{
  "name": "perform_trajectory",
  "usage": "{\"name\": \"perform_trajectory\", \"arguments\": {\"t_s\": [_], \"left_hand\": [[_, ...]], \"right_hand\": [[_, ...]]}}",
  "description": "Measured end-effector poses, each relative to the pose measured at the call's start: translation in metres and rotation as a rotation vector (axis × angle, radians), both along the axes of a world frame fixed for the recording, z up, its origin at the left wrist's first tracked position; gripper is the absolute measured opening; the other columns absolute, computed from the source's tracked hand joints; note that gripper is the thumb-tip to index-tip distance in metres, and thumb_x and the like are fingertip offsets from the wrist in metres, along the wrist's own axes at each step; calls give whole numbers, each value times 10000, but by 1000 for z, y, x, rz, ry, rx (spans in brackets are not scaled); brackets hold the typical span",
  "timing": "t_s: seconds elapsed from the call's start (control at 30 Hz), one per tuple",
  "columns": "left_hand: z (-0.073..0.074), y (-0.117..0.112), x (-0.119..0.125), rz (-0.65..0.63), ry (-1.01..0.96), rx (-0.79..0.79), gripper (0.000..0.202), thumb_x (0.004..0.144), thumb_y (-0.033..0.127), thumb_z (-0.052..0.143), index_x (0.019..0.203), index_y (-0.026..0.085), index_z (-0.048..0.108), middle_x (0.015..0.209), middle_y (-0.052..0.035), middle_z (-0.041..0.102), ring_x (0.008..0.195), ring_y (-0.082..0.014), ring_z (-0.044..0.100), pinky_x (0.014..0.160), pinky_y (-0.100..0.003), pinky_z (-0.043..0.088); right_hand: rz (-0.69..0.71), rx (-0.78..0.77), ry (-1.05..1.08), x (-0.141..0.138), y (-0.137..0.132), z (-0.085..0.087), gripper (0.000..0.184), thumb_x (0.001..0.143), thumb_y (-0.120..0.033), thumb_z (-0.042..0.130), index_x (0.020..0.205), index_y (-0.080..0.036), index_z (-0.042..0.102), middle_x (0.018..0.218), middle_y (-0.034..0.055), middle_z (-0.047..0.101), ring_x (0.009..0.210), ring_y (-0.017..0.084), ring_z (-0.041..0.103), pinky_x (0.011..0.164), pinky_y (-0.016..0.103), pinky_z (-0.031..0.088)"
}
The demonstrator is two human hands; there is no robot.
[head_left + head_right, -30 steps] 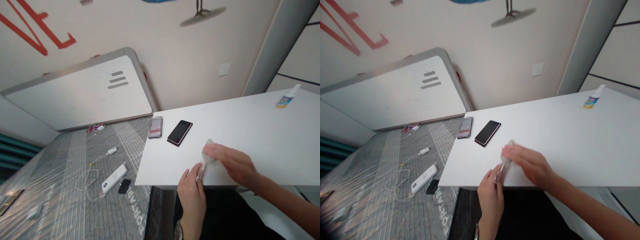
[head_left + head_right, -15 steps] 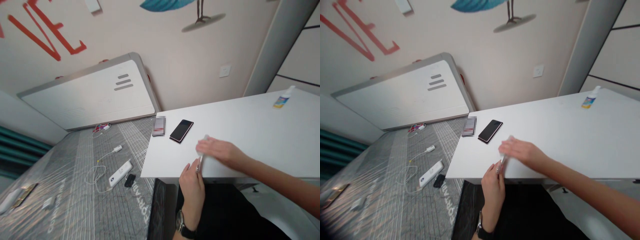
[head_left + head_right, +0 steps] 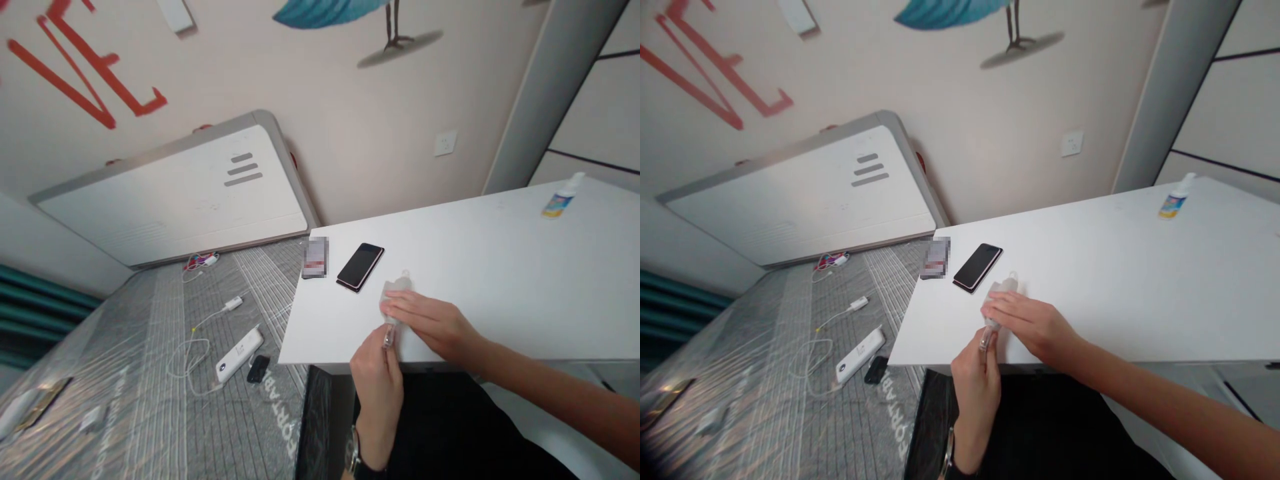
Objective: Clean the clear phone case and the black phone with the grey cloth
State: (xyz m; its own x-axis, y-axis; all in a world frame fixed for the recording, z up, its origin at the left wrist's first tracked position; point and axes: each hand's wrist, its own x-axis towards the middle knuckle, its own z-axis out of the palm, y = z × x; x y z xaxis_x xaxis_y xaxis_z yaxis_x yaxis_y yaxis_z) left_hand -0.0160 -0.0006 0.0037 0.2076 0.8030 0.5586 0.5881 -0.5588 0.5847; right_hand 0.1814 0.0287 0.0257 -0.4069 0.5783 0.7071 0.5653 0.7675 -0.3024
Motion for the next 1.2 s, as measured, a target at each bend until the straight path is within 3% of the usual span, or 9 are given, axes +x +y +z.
{"name": "perform_trajectory", "arguments": {"t_s": [0.13,0.2,0.33,0.5,0.63,0.77,0.93,1.07,1.2], "left_hand": [[12,-5,3,12,-369,60,148,947,185,676,1090,216,697,992,-31,777,917,-159,751,878,-278,604],[15,-4,10,-29,-473,-46,219,942,222,694,1161,227,685,1206,-68,741,1124,-192,718,1020,-347,579],[17,5,24,-164,-491,-262,277,1033,300,551,1291,262,646,1612,-85,460,1465,-230,490,1219,-445,433],[23,10,31,-261,-459,-373,358,1073,361,447,1404,254,534,1486,-102,591,1405,-207,550,1205,-402,435],[16,11,38,-273,-462,-340,349,1076,360,418,1382,231,521,1380,-112,638,1293,-204,615,1132,-381,477],[5,11,42,-294,-469,-254,382,1076,330,360,1400,199,514,1406,-148,614,1334,-223,588,1137,-404,473],[9,12,43,-273,-480,-319,392,1074,316,369,1429,210,495,1420,-141,613,1326,-220,596,1130,-406,489],[15,13,42,-306,-415,-258,398,1068,319,361,1418,224,525,1405,-129,631,1322,-232,603,1120,-409,503],[19,15,38,-248,-401,-259,369,1074,289,364,1408,227,507,1397,-119,616,1308,-215,596,1136,-414,482]], "right_hand": [[-206,-194,276,-16,-15,5,338,1030,-211,532,1313,-229,717,1252,57,757,1138,206,742,1039,342,604],[-261,-281,394,-21,-19,3,299,1021,-273,568,1248,-219,754,1209,70,771,1083,227,763,981,345,631],[-251,-384,551,-26,-19,1,322,1004,-339,617,1262,-195,748,1222,85,761,1070,253,767,953,375,646],[-433,-250,589,-11,-16,27,299,1015,-307,609,1275,-221,728,1263,79,751,1128,243,746,991,369,634],[-209,-119,280,-3,-19,45,351,1040,-153,472,1295,-254,691,1341,36,718,1288,198,660,1177,400,499],[67,29,-22,1,-24,43,461,1024,-122,433,1438,-258,584,1434,30,657,1449,191,506,1303,429,297],[2,113,-84,6,-18,42,554,1020,-86,406,1541,-254,494,1439,48,654,1457,178,493,1287,431,324],[119,120,-137,5,-15,47,457,1059,-177,406,1487,-223,559,1415,42,672,1464,174,484,1287,370,326],[35,137,-80,16,-6,49,469,1008,-54,438,1388,-243,637,1329,27,727,1380,154,578,1263,397,374]]}}
